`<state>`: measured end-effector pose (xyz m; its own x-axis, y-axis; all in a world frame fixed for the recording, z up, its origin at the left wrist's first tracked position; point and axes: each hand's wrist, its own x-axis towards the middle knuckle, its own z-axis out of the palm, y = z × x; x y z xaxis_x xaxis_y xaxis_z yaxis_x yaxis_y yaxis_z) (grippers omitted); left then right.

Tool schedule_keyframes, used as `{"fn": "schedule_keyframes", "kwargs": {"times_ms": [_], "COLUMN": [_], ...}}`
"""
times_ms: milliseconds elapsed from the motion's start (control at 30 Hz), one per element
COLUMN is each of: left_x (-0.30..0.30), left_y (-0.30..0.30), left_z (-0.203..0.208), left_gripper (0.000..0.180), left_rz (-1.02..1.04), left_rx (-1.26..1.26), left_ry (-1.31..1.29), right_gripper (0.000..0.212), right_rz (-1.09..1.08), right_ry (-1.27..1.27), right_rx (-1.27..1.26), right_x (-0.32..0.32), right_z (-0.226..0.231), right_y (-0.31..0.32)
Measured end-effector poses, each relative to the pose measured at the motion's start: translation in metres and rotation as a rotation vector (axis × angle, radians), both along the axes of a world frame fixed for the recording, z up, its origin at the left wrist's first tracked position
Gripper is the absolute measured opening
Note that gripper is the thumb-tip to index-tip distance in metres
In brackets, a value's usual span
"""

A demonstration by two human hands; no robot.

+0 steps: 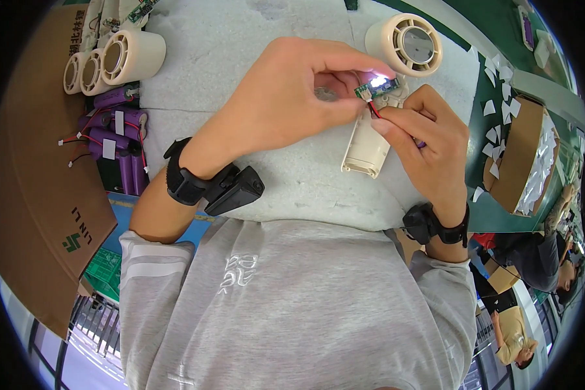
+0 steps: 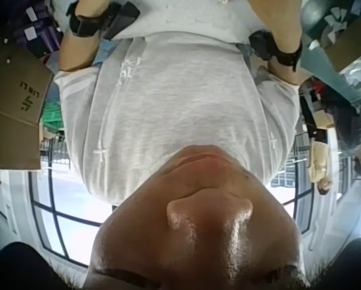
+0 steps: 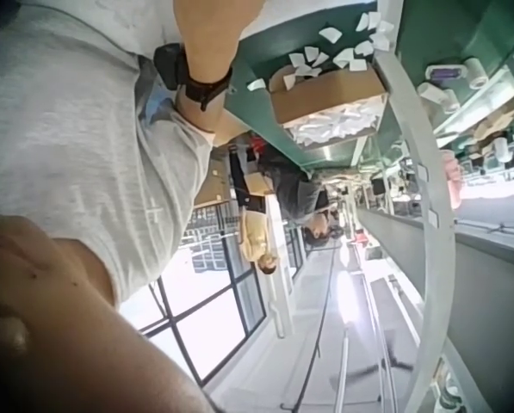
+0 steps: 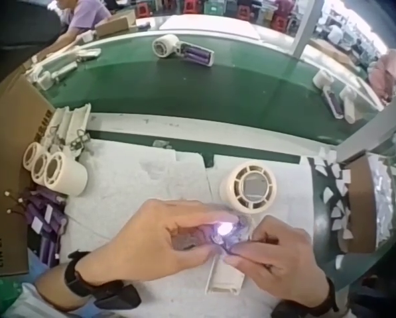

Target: The person assembles a handheld fan by connecting a circuit board to a battery pack and inserting them into the fan housing. They test the connection to illuminate a light, tuck the wires into the casing, and set the unit aside.

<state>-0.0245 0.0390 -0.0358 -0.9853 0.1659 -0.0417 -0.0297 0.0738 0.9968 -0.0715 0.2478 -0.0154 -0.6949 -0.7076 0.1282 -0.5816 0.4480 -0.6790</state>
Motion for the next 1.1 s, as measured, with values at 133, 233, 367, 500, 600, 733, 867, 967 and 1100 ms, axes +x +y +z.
{"fn": "schedule_keyframes", "kwargs": {"times_ms": [133, 233, 367, 500, 600, 733, 867, 967, 1100], "left_x": [0.0, 0.0, 0.001, 0.0, -0.001, -0.001, 0.0, 0.001, 0.001], "left_y": [0.003, 0.006, 0.008, 0.007, 0.005, 0.004, 0.006, 0.006, 0.007], "left_z": [-0.001, 0.001, 0.002, 0.001, -0.002, -0.004, -0.006, -0.007, -0.008], "left_gripper": [0.041, 0.041, 0.04, 0.036, 0.032, 0.028, 0.026, 0.025, 0.024], "left_rz": [-0.003, 0.007, 0.031, 0.054, 0.077, 0.071, 0.087, 0.076, 0.079], "left_rx": [-0.162, -0.248, -0.309, -0.31, -0.287, -0.361, -0.356, -0.362, -0.343], "left_ry": [0.23, 0.32, 0.338, 0.314, 0.346, 0.431, 0.451, 0.43, 0.439], "right_gripper": [0.015, 0.023, 0.032, 0.032, 0.034, 0.034, 0.037, 0.036, 0.034], "right_rz": [-0.097, -0.324, -0.277, -0.256, -0.287, -0.307, -0.19, -0.189, -0.195], "right_ry": [0.005, -0.12, 0.025, 0.118, 0.125, 0.102, 0.251, 0.279, 0.295], "right_rx": [-0.072, -0.092, -0.111, -0.123, -0.14, -0.134, -0.15, -0.148, -0.149], "right_x": [0.006, 0.014, 0.012, 0.01, 0.01, 0.009, 0.005, 0.004, 0.006], "right_z": [-0.004, -0.003, -0.007, -0.008, -0.007, -0.005, -0.01, -0.011, -0.011], "right_y": [-0.003, -0.01, -0.013, -0.012, -0.013, -0.014, -0.011, -0.01, -0.011]}}
